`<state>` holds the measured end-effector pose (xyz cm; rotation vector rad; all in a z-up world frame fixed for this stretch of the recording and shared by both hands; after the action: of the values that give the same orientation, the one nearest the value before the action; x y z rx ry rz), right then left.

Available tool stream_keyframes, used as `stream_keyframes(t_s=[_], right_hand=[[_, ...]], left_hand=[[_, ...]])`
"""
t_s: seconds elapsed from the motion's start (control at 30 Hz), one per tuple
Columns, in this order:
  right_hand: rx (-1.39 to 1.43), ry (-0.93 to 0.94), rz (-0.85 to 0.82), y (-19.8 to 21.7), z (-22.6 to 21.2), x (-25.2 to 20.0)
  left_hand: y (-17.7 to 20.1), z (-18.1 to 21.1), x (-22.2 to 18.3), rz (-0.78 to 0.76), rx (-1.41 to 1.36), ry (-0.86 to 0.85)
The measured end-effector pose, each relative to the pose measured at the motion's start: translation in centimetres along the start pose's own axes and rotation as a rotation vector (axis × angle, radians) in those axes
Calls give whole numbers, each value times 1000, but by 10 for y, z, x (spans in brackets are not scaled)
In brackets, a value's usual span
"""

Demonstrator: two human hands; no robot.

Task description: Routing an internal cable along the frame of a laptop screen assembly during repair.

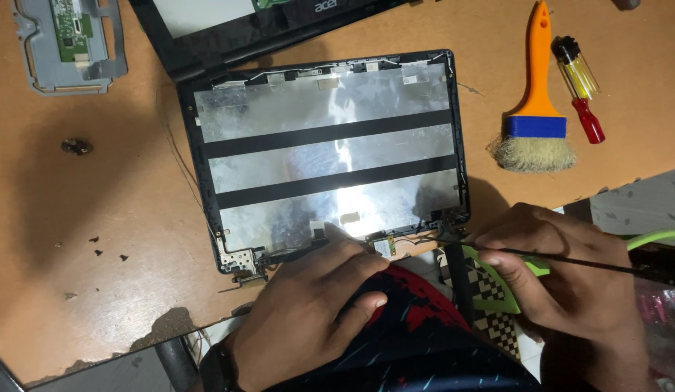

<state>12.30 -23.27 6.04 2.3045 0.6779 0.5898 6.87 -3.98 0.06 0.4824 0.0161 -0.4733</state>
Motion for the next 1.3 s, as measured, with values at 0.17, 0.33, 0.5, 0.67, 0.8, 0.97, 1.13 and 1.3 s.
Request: stream_keyframes(t_s=[0.17, 0.33, 0.5, 0.67, 0.8, 0.97, 1.13, 1.3], right_hand=[[-35, 35, 11, 1, 1, -5], [-99, -6, 16, 7, -4, -2], [-126, 17, 26, 9, -4, -15], [-179, -79, 208, 20, 19, -84], [-152, -207, 198, 2, 25, -103], [97, -53, 338, -22, 28, -120], [122, -89, 329, -35, 38, -129], [231, -55, 355, -51, 53, -126]], left_hand=[[2, 2, -1, 27, 6, -19], [0, 0, -1, 17, 10, -12], [3, 4, -2, 47, 43, -42], [4, 5, -1, 43, 14, -57], [-1, 10, -2, 48, 68, -105], [-1, 33, -4, 154, 155, -284], [-17, 34, -6, 235, 285, -342], [-34, 28, -6, 432, 489, -353]])
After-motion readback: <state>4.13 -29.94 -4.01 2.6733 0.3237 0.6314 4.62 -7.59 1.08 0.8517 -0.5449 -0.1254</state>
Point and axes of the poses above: each hand's wrist, its own x-axis towards the middle knuckle, its own y-axis out of the back of the hand, z = x × y, the point moved 8 cm from there along x, towards the middle knuckle, and after that the axes turned 9 degrees about y, right-handed, at the moved point
